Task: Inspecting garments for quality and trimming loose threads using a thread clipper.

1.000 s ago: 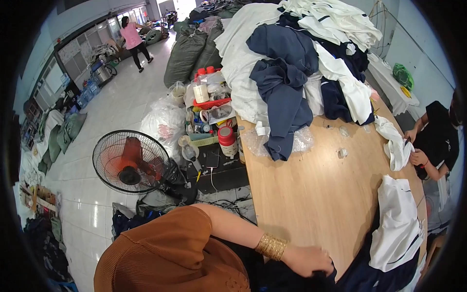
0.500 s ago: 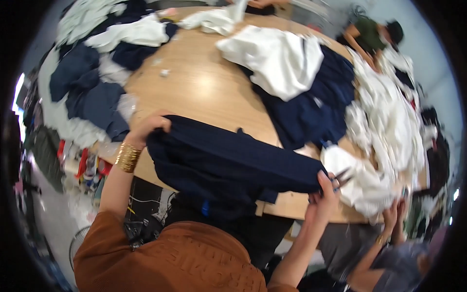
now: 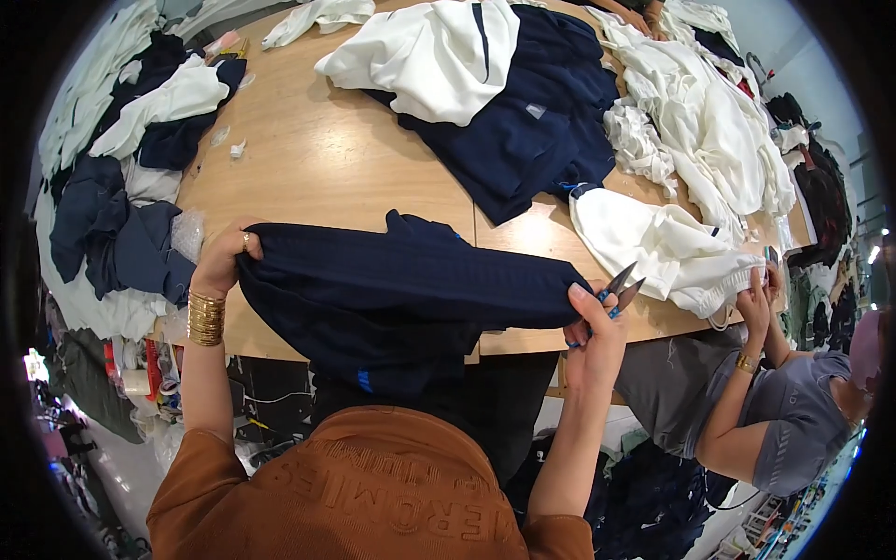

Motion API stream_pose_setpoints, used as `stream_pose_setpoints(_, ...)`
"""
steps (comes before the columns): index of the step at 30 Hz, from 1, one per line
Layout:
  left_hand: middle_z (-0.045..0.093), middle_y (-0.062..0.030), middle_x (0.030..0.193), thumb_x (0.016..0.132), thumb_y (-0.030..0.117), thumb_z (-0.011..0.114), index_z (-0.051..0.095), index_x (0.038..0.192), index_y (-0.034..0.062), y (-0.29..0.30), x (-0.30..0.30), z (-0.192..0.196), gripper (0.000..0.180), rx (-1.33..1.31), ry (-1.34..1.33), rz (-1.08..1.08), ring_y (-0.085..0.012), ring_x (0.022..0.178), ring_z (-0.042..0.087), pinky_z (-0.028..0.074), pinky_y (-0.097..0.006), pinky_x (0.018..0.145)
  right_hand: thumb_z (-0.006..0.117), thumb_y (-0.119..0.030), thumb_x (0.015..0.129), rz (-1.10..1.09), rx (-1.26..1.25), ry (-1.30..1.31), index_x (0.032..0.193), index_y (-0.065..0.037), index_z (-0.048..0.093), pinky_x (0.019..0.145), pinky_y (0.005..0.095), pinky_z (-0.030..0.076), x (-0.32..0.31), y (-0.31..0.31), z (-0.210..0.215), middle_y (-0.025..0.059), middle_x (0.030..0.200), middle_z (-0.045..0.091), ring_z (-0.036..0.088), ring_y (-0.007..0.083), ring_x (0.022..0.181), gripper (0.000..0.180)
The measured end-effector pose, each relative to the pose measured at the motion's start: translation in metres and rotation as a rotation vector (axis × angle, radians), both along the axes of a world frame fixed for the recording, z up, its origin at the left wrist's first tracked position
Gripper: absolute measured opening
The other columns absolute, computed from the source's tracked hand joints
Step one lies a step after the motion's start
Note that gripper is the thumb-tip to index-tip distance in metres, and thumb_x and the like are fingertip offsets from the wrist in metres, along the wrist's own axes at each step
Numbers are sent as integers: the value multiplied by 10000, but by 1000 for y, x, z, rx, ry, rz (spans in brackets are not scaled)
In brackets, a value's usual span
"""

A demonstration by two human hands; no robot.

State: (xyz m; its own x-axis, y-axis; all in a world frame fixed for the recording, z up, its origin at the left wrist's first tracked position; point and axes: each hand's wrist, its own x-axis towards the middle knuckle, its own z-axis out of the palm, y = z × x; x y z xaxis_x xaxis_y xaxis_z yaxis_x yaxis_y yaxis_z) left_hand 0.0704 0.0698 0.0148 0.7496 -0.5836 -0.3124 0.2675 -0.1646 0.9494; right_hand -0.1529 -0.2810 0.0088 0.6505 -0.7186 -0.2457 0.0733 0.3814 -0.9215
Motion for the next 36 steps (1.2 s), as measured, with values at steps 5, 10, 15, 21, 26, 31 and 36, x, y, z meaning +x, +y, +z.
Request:
stream_pose_setpoints(5, 628, -65, 778, 641, 38, 571, 632, 854, -55, 2, -7, 0, 240, 36, 97, -45, -133, 716, 556, 442, -227, 683, 642, -107, 760, -99, 4, -29, 871, -121, 535, 368, 166, 224, -7, -9, -10, -72, 581, 444, 286, 20, 356, 154)
stream_pose_setpoints(10, 625, -74, 821, 701, 62, 636, 630, 929, -53, 6, -8, -4, 255, 58, 126, -191, -170, 789, 570, 441, -240, 749, 644, -95, 755, -101, 4, -66, 905, -128, 519, 361, 154, 209, -6, -9, -9, -76, 595, 440, 298, 8, 376, 198)
stream_pose_setpoints(15, 619, -105, 985, 756, 78, 592, 613, 1052, -43, -19, -29, 14, 320, 87, -86, -379, -163, 893, 549, 420, -240, 816, 681, -51, 710, -116, -145, 93, 809, -117, 504, 401, 169, 226, 0, 9, -2, -66, 652, 450, 323, 7, 445, 213)
stream_pose_setpoints(21, 638, -105, 878, 737, 31, 499, 604, 1037, -32, -50, -49, 26, 324, -3, -337, -387, -134, 785, 549, 436, -252, 754, 728, -53, 638, 437, -694, 202, 1099, -63, 586, 531, 170, 303, 32, 43, 34, -16, 994, 563, 454, 27, 680, 482)
stream_pose_setpoints(26, 626, -110, 895, 696, -22, 480, 604, 1027, 9, -74, -49, 50, 355, 42, -488, -515, -144, 806, 569, 445, -278, 754, 795, -120, 612, 1188, -478, 57, 977, -38, 610, 680, 225, 408, 64, 60, 18, 26, 860, 622, 520, 84, 709, 418)
stream_pose_setpoints(31, 585, -105, 1129, 626, -111, 448, 578, 1101, 27, -58, -46, 26, 511, 283, -868, -296, -182, 1018, 570, 440, -307, 870, 636, -71, 674, 528, 80, -297, 779, -47, 520, 705, 270, 451, 36, 5, 38, 41, 729, 558, 561, 143, 711, 158)
stream_pose_setpoints(36, 642, -33, 895, 657, -82, 418, 613, 1021, -27, -7, -9, 30, 417, 301, -527, -80, -135, 813, 598, 468, -255, 754, 581, -126, 760, 228, 256, -248, 875, -47, 566, 763, 316, 482, 14, -42, 27, 59, 846, 619, 606, 183, 800, 141)
